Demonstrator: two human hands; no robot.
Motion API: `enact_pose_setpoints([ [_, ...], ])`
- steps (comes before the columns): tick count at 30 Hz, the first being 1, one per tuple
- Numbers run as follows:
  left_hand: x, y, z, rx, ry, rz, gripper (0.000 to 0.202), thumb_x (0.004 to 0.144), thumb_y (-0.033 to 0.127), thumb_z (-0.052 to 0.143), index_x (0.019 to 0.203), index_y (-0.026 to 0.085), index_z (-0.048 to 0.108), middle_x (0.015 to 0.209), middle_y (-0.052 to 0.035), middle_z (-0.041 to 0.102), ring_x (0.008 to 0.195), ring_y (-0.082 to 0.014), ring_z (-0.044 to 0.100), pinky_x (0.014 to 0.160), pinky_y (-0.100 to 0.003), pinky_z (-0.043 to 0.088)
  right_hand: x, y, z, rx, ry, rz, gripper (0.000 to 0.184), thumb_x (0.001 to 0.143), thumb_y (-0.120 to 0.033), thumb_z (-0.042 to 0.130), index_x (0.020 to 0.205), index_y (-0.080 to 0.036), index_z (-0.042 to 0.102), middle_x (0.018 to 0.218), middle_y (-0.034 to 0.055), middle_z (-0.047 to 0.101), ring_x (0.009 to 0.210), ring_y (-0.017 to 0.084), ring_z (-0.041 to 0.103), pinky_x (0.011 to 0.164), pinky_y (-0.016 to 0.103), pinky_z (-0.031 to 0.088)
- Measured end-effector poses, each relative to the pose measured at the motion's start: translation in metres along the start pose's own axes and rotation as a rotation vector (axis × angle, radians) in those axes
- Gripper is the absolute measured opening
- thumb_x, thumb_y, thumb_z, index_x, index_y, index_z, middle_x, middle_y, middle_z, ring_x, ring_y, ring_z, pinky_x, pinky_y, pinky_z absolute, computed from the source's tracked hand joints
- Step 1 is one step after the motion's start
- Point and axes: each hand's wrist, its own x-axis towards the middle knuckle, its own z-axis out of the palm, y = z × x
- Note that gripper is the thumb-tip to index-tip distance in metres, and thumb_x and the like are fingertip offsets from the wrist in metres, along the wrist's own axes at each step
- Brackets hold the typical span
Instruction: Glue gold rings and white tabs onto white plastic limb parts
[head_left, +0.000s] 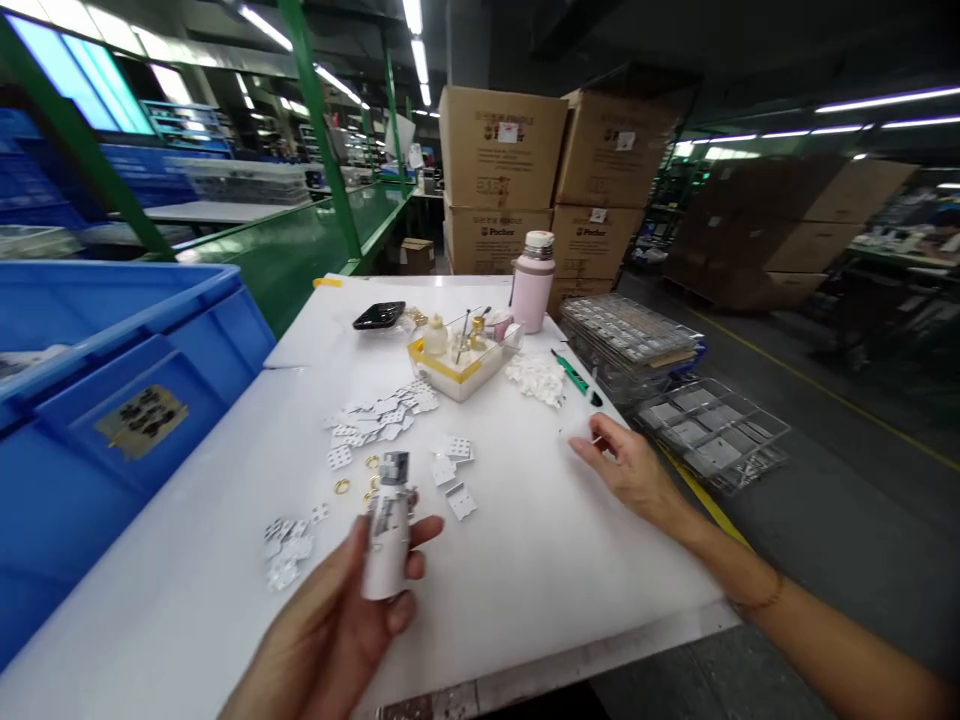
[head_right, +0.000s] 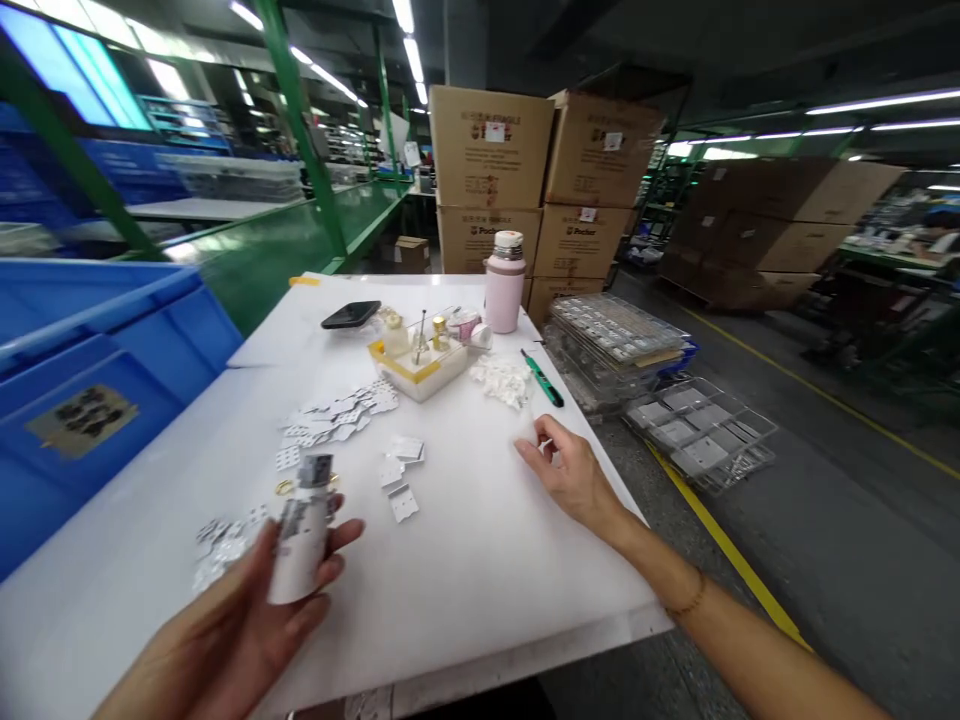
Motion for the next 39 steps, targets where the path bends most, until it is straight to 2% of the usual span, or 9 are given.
enact_pose_setpoints([
  [2, -0.003, -0.012, 0.005, -0.069, -0.047, -0.028, 0.026, 0.090, 0.023, 0.058, 0.112, 0.013, 0.067, 0.107, -0.0177, 0.071, 0.071, -0.0169, 0.067, 0.054, -0.024, 0.055, -0.004, -0.014, 0.000, 0.131, -0.056, 0.024, 0.030, 0.088, -0.049, 0.057, 0.084, -0.021, 0.051, 0.076, 0.0008, 0.056, 0.063, 0.014, 0.045, 0.056, 0.027, 0.038],
  [5, 0.000, -0.025, 0.008, -0.120, -0.090, -0.012, 0.028, 0.093, 0.022, 0.052, 0.112, 0.010, 0.067, 0.101, -0.0169, 0.071, 0.074, -0.0189, 0.067, 0.056, -0.026, 0.056, -0.007, -0.041, 0.006, 0.519, -0.164, 0.136, 0.030, 0.087, -0.048, 0.061, 0.095, -0.019, 0.054, 0.082, 0.0032, 0.062, 0.058, 0.011, 0.043, 0.050, 0.024, 0.035],
  [8, 0.002, -0.032, 0.011, -0.134, -0.083, 0.017, 0.030, 0.094, 0.023, 0.049, 0.116, 0.009, 0.065, 0.105, -0.0180, 0.071, 0.080, -0.0204, 0.068, 0.059, -0.027, 0.056, -0.005, -0.066, 0.018, 0.880, -0.193, 0.237, 0.031, 0.085, -0.049, 0.064, 0.082, -0.020, 0.053, 0.064, -0.0037, 0.048, 0.050, 0.008, 0.031, 0.045, 0.021, 0.026],
  [11, 0.001, -0.034, 0.015, -0.120, -0.068, 0.029, 0.031, 0.094, 0.023, 0.051, 0.119, 0.010, 0.063, 0.111, -0.0198, 0.070, 0.085, -0.0228, 0.069, 0.058, -0.026, 0.057, -0.002, -0.084, 0.032, 1.033, -0.150, 0.232, 0.034, 0.084, -0.044, 0.068, 0.072, -0.020, 0.047, 0.056, -0.0081, 0.029, 0.049, 0.007, 0.019, 0.043, 0.019, 0.018],
  [15, 0.002, -0.034, 0.018, -0.090, -0.028, 0.035, 0.027, 0.091, 0.020, 0.055, 0.114, 0.011, 0.066, 0.115, -0.0208, 0.069, 0.091, -0.0252, 0.070, 0.062, -0.027, 0.058, -0.001, -0.099, 0.042, 0.991, -0.075, 0.147, 0.026, 0.081, -0.040, 0.072, 0.075, -0.020, 0.057, 0.057, -0.0081, 0.027, 0.048, 0.006, 0.015, 0.041, 0.018, 0.020],
  [20, 0.006, -0.035, 0.017, -0.107, 0.005, 0.049, 0.023, 0.089, 0.017, 0.059, 0.108, 0.011, 0.070, 0.112, -0.0170, 0.070, 0.085, -0.0230, 0.071, 0.057, -0.025, 0.059, -0.005, -0.107, 0.046, 0.918, 0.036, 0.107, 0.021, 0.079, -0.042, 0.073, 0.079, -0.022, 0.068, 0.065, -0.0027, 0.049, 0.052, 0.007, 0.033, 0.042, 0.016, 0.029],
  [24, 0.006, -0.036, 0.015, -0.124, -0.015, 0.043, 0.019, 0.089, 0.018, 0.059, 0.103, 0.013, 0.072, 0.106, -0.0122, 0.072, 0.081, -0.0206, 0.071, 0.053, -0.023, 0.058, -0.009, -0.106, 0.049, 0.888, 0.114, 0.105, 0.021, 0.081, -0.043, 0.071, 0.079, -0.022, 0.067, 0.065, -0.0026, 0.048, 0.053, 0.007, 0.038, 0.043, 0.014, 0.035],
  [30, 0.006, -0.036, 0.016, -0.098, -0.020, 0.031, 0.016, 0.087, 0.024, 0.063, 0.098, 0.016, 0.071, 0.105, -0.0110, 0.072, 0.082, -0.0200, 0.070, 0.049, -0.021, 0.056, -0.012, -0.104, 0.051, 0.850, 0.119, 0.060, 0.022, 0.083, -0.043, 0.069, 0.076, -0.022, 0.067, 0.067, -0.0020, 0.050, 0.057, 0.007, 0.044, 0.047, 0.013, 0.043],
  [39, 0.006, -0.039, 0.017, -0.111, -0.019, 0.058, 0.026, 0.072, 0.034, 0.080, 0.088, 0.017, 0.068, 0.088, -0.0036, 0.072, 0.073, -0.0152, 0.068, 0.040, -0.017, 0.052, -0.014, -0.103, 0.052, 0.775, 0.131, 0.027, 0.023, 0.082, -0.045, 0.068, 0.076, -0.023, 0.067, 0.067, -0.0018, 0.048, 0.054, 0.008, 0.042, 0.043, 0.015, 0.041],
])
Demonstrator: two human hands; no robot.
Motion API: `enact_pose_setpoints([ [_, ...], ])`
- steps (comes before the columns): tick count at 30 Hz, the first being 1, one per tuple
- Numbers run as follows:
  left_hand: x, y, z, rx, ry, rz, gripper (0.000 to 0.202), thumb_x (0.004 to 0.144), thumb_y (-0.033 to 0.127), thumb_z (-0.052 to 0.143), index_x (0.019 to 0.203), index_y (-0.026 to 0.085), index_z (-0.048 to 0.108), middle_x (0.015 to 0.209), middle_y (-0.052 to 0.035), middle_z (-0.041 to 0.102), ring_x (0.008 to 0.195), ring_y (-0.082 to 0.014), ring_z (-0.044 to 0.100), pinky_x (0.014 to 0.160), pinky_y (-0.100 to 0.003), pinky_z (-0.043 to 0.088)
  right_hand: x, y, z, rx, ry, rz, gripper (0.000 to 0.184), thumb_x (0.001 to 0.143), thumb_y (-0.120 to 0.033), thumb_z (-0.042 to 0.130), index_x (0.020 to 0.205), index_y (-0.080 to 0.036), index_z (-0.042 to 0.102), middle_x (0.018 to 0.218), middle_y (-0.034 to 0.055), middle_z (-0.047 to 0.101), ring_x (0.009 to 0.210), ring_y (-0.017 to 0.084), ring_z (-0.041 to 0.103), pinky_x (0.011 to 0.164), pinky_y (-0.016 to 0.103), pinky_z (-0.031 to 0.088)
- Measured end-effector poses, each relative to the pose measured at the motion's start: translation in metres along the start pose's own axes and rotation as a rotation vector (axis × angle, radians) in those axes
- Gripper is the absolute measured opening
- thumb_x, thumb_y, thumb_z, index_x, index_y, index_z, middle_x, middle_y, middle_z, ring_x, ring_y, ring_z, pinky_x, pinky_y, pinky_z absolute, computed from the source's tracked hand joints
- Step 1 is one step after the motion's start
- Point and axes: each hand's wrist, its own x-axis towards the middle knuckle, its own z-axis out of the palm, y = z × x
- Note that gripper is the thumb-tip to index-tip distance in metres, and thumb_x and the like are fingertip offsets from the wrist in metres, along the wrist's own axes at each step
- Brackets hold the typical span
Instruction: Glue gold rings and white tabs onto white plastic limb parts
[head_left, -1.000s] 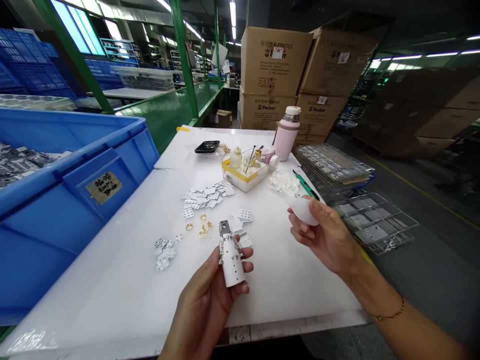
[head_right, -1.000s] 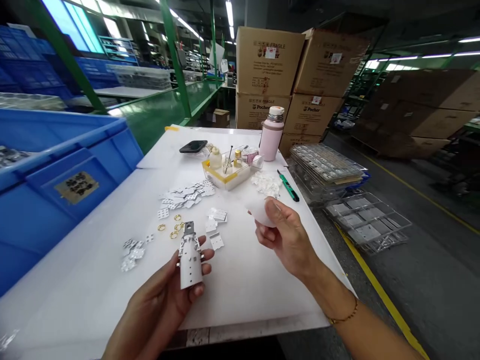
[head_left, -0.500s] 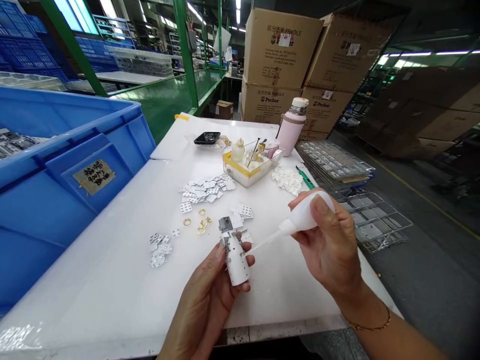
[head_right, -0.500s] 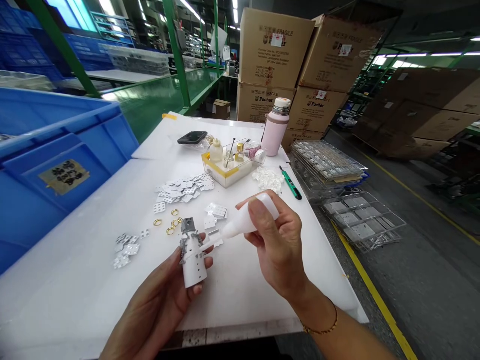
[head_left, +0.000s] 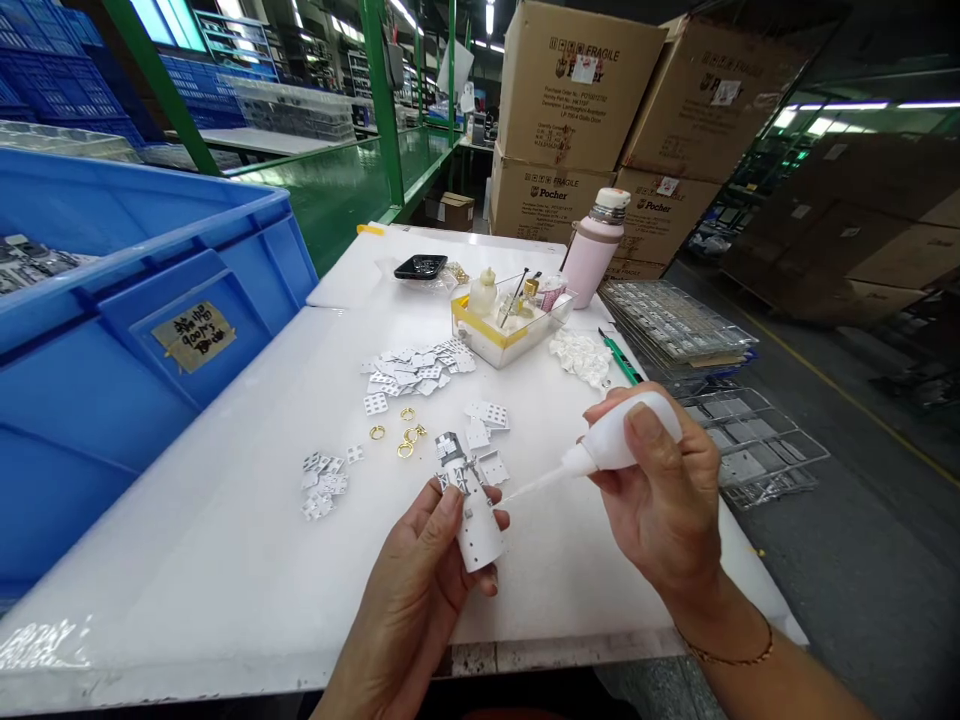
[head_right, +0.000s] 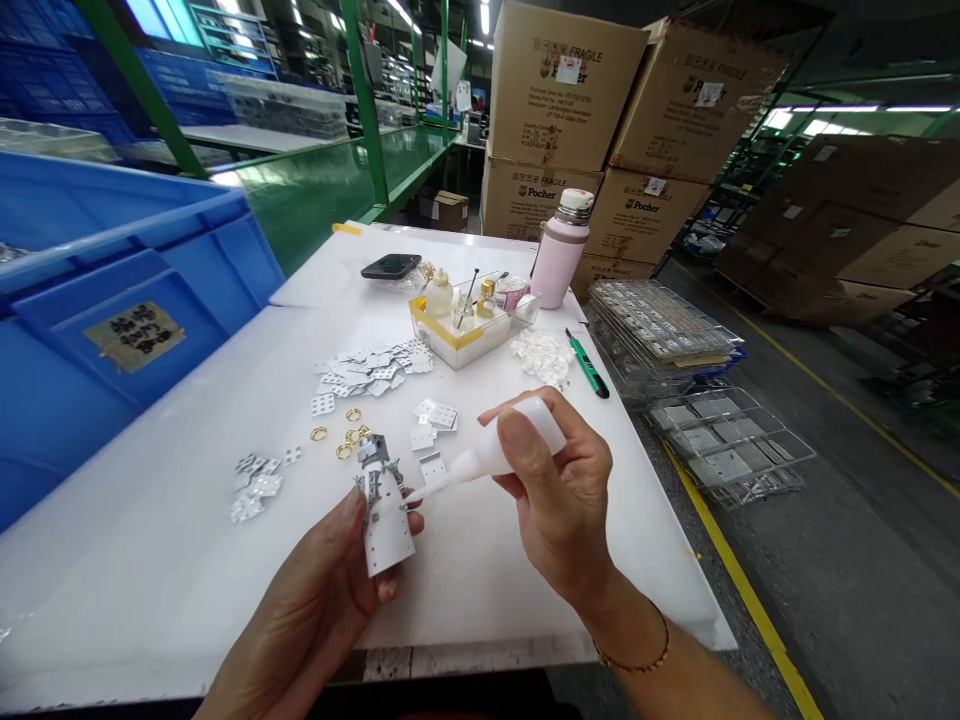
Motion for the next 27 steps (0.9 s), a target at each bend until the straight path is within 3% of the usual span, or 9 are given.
enact_pose_setpoints([
  [7, -0.003, -0.003, 0.001, -0.003, 0.002, 0.003, 0.027, 0.075, 0.037, 0.077, 0.091, 0.016, 0.067, 0.081, -0.0023, 0.068, 0.070, -0.0126, 0.064, 0.041, -0.016, 0.051, -0.003, 0.001, 0.000, 0.012, 0.011, 0.009, 0.024, 0.079, -0.048, 0.070, 0.074, -0.024, 0.069, 0.064, -0.0021, 0.048, 0.051, 0.008, 0.042, 0.042, 0.016, 0.041],
  [11, -0.002, 0.000, -0.001, 0.002, -0.017, -0.012, 0.024, 0.084, 0.032, 0.068, 0.100, 0.014, 0.069, 0.102, -0.0096, 0.070, 0.079, -0.0166, 0.067, 0.048, -0.020, 0.055, -0.003, 0.001, -0.002, 0.011, 0.038, 0.030, 0.027, 0.081, -0.049, 0.068, 0.075, -0.022, 0.068, 0.067, -0.0011, 0.050, 0.052, 0.008, 0.043, 0.042, 0.016, 0.040],
  [14, -0.003, 0.001, -0.002, 0.008, -0.012, -0.028, 0.028, 0.082, 0.032, 0.070, 0.104, 0.014, 0.068, 0.114, -0.0133, 0.068, 0.082, -0.0184, 0.067, 0.047, -0.020, 0.053, -0.003, 0.001, -0.002, 0.061, 0.041, 0.037, 0.024, 0.080, -0.047, 0.070, 0.077, -0.023, 0.068, 0.068, -0.0014, 0.050, 0.052, 0.007, 0.043, 0.042, 0.015, 0.038],
  [16, -0.004, 0.001, -0.001, 0.034, 0.008, -0.019, 0.032, 0.076, 0.034, 0.076, 0.101, 0.016, 0.067, 0.109, -0.0106, 0.069, 0.074, -0.0144, 0.064, 0.042, -0.017, 0.048, -0.003, 0.001, -0.002, 0.081, 0.032, 0.040, 0.023, 0.080, -0.045, 0.071, 0.078, -0.023, 0.069, 0.067, -0.0017, 0.050, 0.052, 0.007, 0.043, 0.042, 0.014, 0.039],
  [18, -0.005, 0.000, 0.000, 0.079, 0.023, -0.002, 0.030, 0.073, 0.035, 0.079, 0.094, 0.017, 0.067, 0.090, -0.0045, 0.068, 0.059, -0.0086, 0.056, 0.037, -0.014, 0.040, -0.004, 0.000, -0.002, 0.082, 0.023, 0.037, 0.023, 0.081, -0.045, 0.070, 0.078, -0.023, 0.069, 0.066, -0.0017, 0.050, 0.052, 0.007, 0.043, 0.042, 0.015, 0.041],
  [21, -0.007, -0.002, 0.004, 0.120, 0.032, 0.018, 0.026, 0.076, 0.038, 0.076, 0.085, 0.017, 0.063, 0.070, 0.0024, 0.056, 0.050, -0.0053, 0.042, 0.035, -0.012, 0.034, -0.004, -0.001, -0.002, 0.099, -0.004, 0.026, 0.022, 0.082, -0.045, 0.069, 0.078, -0.023, 0.070, 0.064, -0.0021, 0.049, 0.052, 0.007, 0.043, 0.042, 0.014, 0.042],
  [24, -0.010, -0.003, 0.006, 0.050, 0.056, 0.014, 0.026, 0.085, 0.041, 0.064, 0.096, 0.017, 0.064, 0.070, 0.0008, 0.056, 0.053, -0.0075, 0.044, 0.039, -0.015, 0.039, -0.005, -0.002, -0.002, 0.137, -0.041, 0.023, 0.020, 0.083, -0.043, 0.068, 0.079, -0.024, 0.071, 0.061, -0.0029, 0.048, 0.051, 0.006, 0.042, 0.043, 0.011, 0.043],
  [27, -0.013, -0.001, 0.008, -0.074, 0.086, 0.001, 0.030, 0.090, 0.031, 0.057, 0.114, 0.014, 0.061, 0.087, -0.0080, 0.066, 0.064, -0.0123, 0.056, 0.053, -0.022, 0.051, -0.006, -0.003, -0.002, 0.145, -0.062, 0.022, 0.019, 0.084, -0.041, 0.068, 0.079, -0.023, 0.071, 0.060, -0.0032, 0.047, 0.051, 0.005, 0.043, 0.044, 0.010, 0.043],
])
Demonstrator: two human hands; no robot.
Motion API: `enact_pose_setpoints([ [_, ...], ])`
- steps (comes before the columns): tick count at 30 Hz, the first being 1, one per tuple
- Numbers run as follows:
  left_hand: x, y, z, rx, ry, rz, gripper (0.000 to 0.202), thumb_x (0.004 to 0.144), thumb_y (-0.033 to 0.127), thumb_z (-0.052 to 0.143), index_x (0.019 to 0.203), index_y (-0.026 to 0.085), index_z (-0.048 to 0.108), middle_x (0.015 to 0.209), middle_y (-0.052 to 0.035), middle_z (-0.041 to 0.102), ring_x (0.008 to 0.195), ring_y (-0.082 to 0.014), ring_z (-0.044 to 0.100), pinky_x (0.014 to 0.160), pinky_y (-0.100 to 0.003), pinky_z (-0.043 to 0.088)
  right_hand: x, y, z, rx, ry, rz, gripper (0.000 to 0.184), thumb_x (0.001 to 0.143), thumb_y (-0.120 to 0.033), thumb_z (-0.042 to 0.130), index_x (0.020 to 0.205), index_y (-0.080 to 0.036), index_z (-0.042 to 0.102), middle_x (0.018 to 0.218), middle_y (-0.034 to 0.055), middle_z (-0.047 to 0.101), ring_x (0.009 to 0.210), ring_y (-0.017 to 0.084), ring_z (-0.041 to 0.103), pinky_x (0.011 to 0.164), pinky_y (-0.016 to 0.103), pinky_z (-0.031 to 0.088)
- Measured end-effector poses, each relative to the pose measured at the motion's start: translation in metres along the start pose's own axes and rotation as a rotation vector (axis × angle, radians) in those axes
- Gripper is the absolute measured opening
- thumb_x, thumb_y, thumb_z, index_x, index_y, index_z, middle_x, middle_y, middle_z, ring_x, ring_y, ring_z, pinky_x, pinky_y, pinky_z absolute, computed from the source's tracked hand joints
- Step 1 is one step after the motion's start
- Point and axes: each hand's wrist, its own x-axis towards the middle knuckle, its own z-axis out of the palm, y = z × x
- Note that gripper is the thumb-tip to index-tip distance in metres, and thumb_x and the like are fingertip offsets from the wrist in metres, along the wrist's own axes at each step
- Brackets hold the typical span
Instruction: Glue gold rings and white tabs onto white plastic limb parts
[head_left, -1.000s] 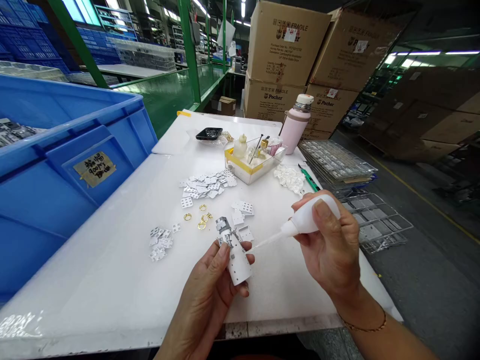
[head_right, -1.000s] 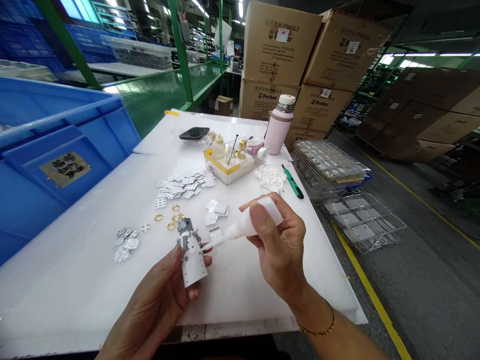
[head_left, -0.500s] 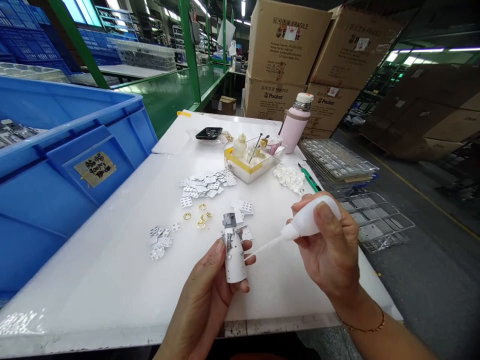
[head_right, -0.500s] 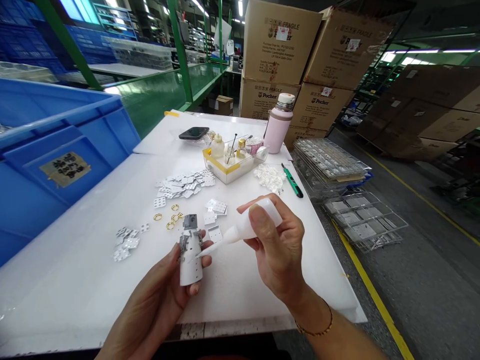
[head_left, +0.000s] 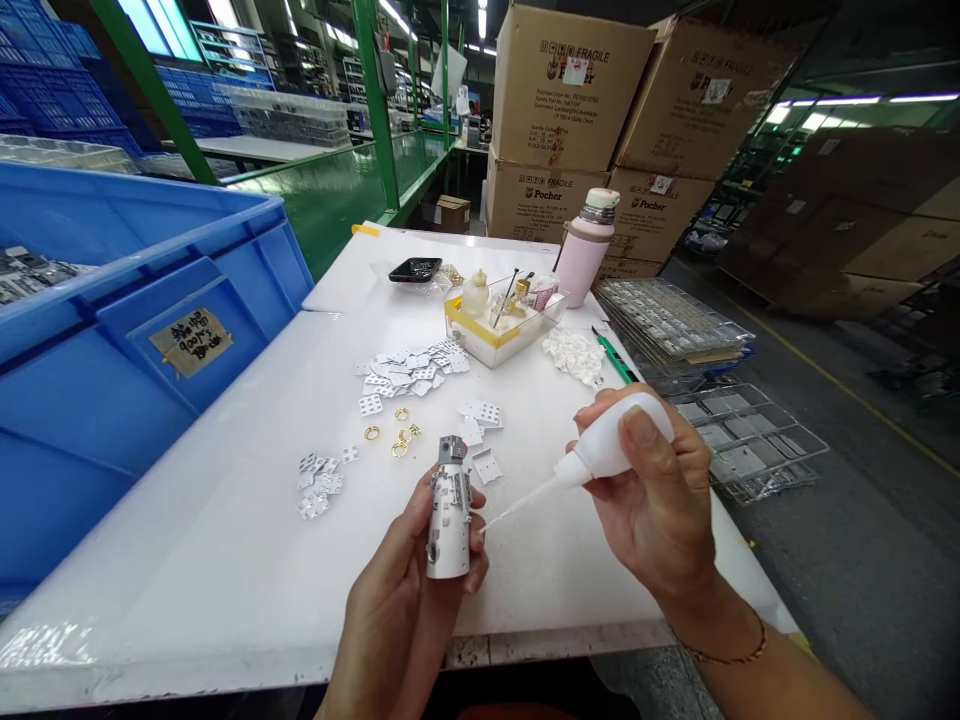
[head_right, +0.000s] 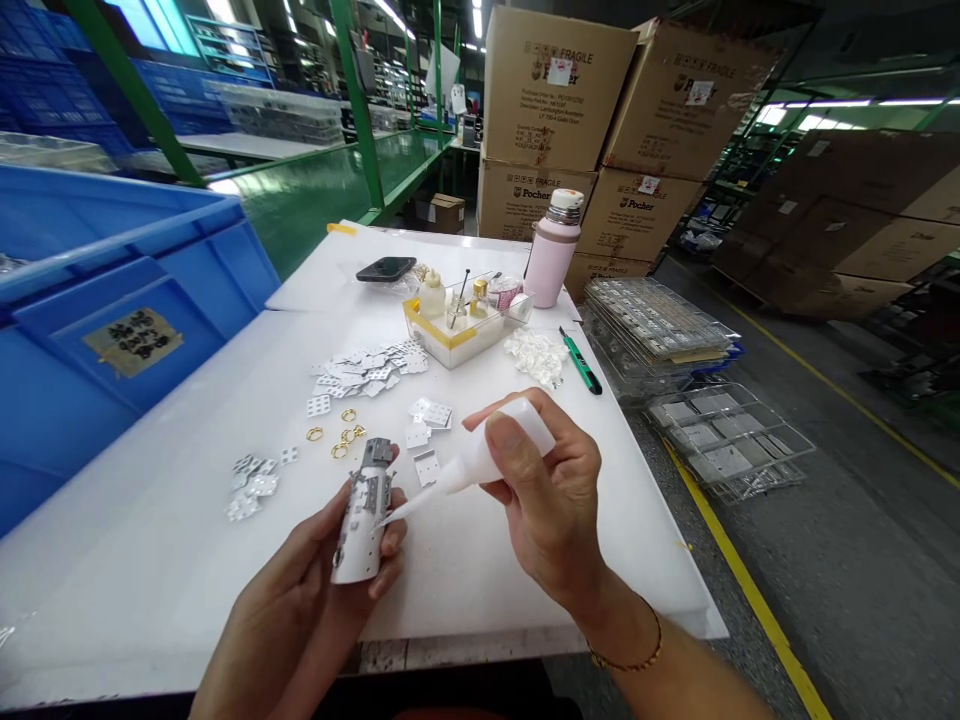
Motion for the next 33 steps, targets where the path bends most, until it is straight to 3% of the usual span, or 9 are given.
enact_pose_setpoints([
  [3, -0.005, 0.002, 0.003, 0.004, -0.024, 0.011, 0.034, 0.090, 0.021, 0.055, 0.123, 0.014, 0.054, 0.114, -0.0179, 0.067, 0.086, -0.0205, 0.065, 0.068, -0.033, 0.059, -0.001, 0.000, 0.001, -0.024, -0.024, -0.019, 0.019, 0.084, -0.040, 0.068, 0.080, -0.022, 0.071, 0.062, -0.0025, 0.049, 0.053, 0.006, 0.045, 0.044, 0.010, 0.043],
  [6, -0.008, 0.002, 0.006, 0.124, 0.018, 0.057, 0.039, 0.089, 0.018, 0.059, 0.127, 0.017, 0.049, 0.116, -0.0156, 0.067, 0.094, -0.0239, 0.066, 0.074, -0.039, 0.062, -0.002, 0.002, 0.002, -0.065, -0.049, -0.063, 0.019, 0.084, -0.040, 0.069, 0.080, -0.021, 0.072, 0.061, -0.0021, 0.050, 0.052, 0.006, 0.044, 0.041, 0.012, 0.039],
  [11, -0.003, -0.002, 0.001, 0.241, 0.011, 0.116, 0.046, 0.085, 0.029, 0.067, 0.125, 0.024, 0.045, 0.103, -0.0075, 0.067, 0.087, -0.0222, 0.067, 0.054, -0.030, 0.062, -0.004, 0.004, 0.002, -0.152, -0.043, -0.134, 0.022, 0.088, -0.041, 0.063, 0.081, -0.021, 0.070, 0.056, -0.0032, 0.043, 0.048, 0.008, 0.039, 0.039, 0.017, 0.032],
  [17, 0.004, -0.005, -0.005, 0.240, -0.029, 0.107, 0.048, 0.084, 0.033, 0.068, 0.125, 0.025, 0.043, 0.102, -0.0055, 0.066, 0.086, -0.0228, 0.070, 0.055, -0.029, 0.063, -0.004, 0.008, 0.000, -0.302, 0.013, -0.248, 0.026, 0.087, -0.043, 0.064, 0.078, -0.020, 0.069, 0.066, 0.0011, 0.053, 0.058, 0.012, 0.046, 0.046, 0.024, 0.033],
  [33, 0.002, -0.006, -0.004, 0.301, -0.041, 0.105, 0.047, 0.087, 0.038, 0.064, 0.126, 0.027, 0.041, 0.105, -0.0045, 0.066, 0.087, -0.0210, 0.069, 0.054, -0.026, 0.062, -0.005, 0.012, 0.000, -0.324, -0.044, -0.237, 0.022, 0.089, -0.037, 0.062, 0.082, -0.018, 0.067, 0.069, -0.0003, 0.053, 0.055, 0.009, 0.043, 0.043, 0.023, 0.028],
])
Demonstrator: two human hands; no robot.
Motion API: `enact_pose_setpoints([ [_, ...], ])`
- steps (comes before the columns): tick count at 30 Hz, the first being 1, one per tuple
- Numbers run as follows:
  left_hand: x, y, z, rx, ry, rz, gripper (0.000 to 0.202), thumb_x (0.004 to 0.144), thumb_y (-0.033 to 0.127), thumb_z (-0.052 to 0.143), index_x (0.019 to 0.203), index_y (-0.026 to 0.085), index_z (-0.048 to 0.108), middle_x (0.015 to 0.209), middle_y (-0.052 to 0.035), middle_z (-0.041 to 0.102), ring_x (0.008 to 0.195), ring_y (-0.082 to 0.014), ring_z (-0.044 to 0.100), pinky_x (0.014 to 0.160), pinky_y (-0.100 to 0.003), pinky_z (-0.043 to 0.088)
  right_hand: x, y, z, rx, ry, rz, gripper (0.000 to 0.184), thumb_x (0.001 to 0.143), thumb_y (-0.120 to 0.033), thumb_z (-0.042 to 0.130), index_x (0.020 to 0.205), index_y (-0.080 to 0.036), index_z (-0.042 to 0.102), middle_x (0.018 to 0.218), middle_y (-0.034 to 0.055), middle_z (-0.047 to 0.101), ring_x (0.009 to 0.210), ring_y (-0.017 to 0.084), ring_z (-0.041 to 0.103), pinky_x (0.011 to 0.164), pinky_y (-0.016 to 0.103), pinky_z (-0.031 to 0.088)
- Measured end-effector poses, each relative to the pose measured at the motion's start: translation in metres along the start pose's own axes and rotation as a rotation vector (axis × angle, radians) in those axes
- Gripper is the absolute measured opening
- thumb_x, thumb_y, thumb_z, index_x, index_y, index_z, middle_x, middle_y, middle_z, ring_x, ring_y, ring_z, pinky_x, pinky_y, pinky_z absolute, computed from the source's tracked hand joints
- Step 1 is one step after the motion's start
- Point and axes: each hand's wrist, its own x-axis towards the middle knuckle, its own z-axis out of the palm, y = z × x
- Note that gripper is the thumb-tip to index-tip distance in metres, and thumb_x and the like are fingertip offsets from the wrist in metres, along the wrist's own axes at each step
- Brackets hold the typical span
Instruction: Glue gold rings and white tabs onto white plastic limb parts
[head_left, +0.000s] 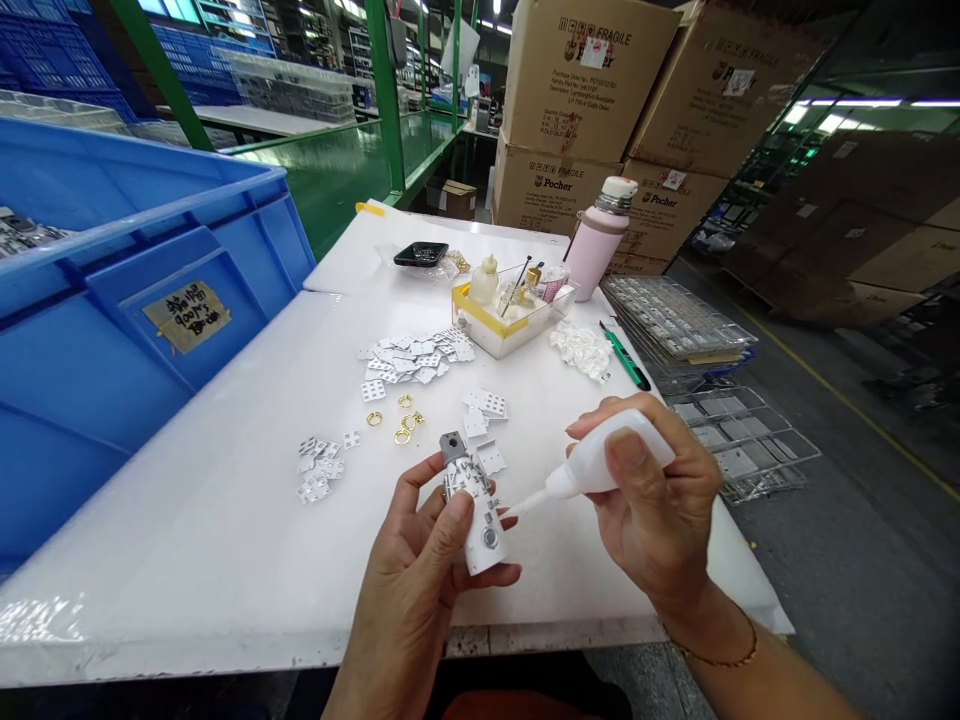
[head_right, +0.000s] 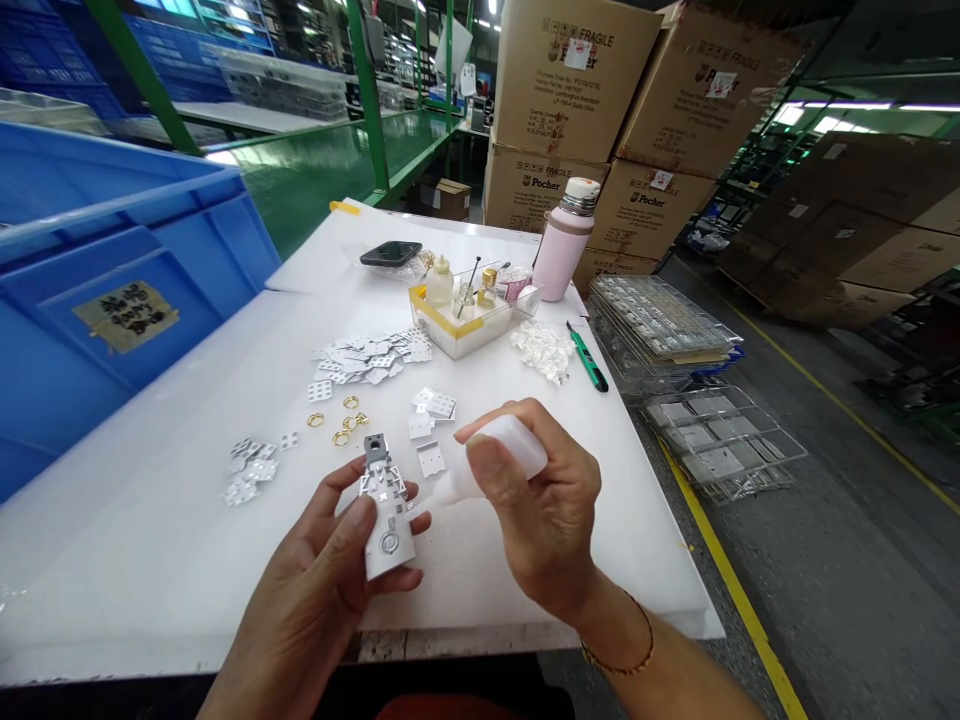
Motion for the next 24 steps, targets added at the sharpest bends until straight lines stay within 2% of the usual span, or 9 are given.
enact_pose_setpoints([
  [14, -0.0019, 0.0017, 0.0022, -0.002, 0.019, 0.013, 0.048, 0.084, 0.038, 0.067, 0.124, 0.025, 0.044, 0.104, -0.0055, 0.068, 0.083, -0.0197, 0.067, 0.053, -0.027, 0.061, -0.0014, -0.0025, 0.0004, -0.060, 0.018, -0.013, 0.023, 0.088, -0.038, 0.061, 0.080, -0.018, 0.067, 0.065, 0.0006, 0.052, 0.054, 0.011, 0.042, 0.043, 0.025, 0.026],
  [24, -0.0025, 0.0031, 0.0036, -0.009, -0.004, 0.014, 0.044, 0.086, 0.035, 0.065, 0.123, 0.024, 0.044, 0.103, -0.0053, 0.067, 0.084, -0.0188, 0.066, 0.054, -0.027, 0.062, -0.0017, -0.0034, -0.0006, -0.076, 0.010, -0.028, 0.022, 0.089, -0.037, 0.061, 0.079, -0.019, 0.067, 0.063, 0.0000, 0.051, 0.053, 0.011, 0.042, 0.044, 0.025, 0.027],
])
